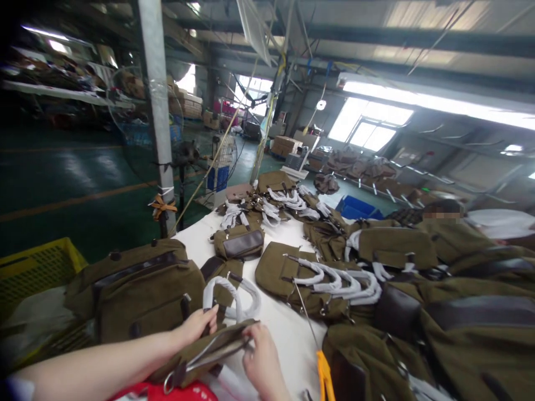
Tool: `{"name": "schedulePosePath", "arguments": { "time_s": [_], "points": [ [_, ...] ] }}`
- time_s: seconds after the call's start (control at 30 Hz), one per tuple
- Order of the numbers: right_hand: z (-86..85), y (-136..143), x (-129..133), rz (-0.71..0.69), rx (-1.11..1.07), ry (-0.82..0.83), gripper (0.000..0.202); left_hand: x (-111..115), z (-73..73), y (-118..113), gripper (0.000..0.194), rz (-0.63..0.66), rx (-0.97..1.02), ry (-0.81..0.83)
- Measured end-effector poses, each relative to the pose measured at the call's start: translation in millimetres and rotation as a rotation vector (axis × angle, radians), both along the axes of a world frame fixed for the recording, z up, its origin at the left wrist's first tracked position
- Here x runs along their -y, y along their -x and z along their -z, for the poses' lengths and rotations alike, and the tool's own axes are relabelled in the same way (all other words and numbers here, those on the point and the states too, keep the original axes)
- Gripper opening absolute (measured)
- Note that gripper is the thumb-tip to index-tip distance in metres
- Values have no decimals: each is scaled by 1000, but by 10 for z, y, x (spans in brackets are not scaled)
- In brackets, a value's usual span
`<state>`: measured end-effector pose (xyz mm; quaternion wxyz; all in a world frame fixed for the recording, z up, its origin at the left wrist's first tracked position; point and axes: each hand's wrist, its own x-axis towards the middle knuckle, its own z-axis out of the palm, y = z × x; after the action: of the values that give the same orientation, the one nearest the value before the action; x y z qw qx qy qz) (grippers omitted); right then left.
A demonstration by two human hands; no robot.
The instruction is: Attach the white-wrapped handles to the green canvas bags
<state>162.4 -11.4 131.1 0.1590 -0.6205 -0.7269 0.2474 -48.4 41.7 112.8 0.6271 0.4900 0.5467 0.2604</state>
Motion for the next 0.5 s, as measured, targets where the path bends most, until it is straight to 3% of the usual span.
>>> {"name": "schedulePosePath", "arguments": {
  "time_s": [0.07, 0.17, 0.27, 0.37, 0.43, 0.5],
  "points": [
    [-26, 92, 73, -142, -133, 58, 36, -16, -46, -11, 74, 44, -2, 1],
    [-38, 143, 122, -188, -146, 139, 24, -24, -203, 17, 71, 203, -188, -122],
    [-143, 126, 174, -176, -89, 83, 24, -110, -449, 152, 46, 416, -482, -424],
    [-327, 133, 285, -179, 86, -37, 12, -331, -693, 299, 37, 615, -720, -562],
    [-432, 158, 370, -239, 188, -74, 15, -495, -841, 347, 24, 616, -883, -604],
    [-506, 167, 439, -241, 205, -66, 18, -605, -999, 362, 26, 507, -974, -650]
  ]
}}
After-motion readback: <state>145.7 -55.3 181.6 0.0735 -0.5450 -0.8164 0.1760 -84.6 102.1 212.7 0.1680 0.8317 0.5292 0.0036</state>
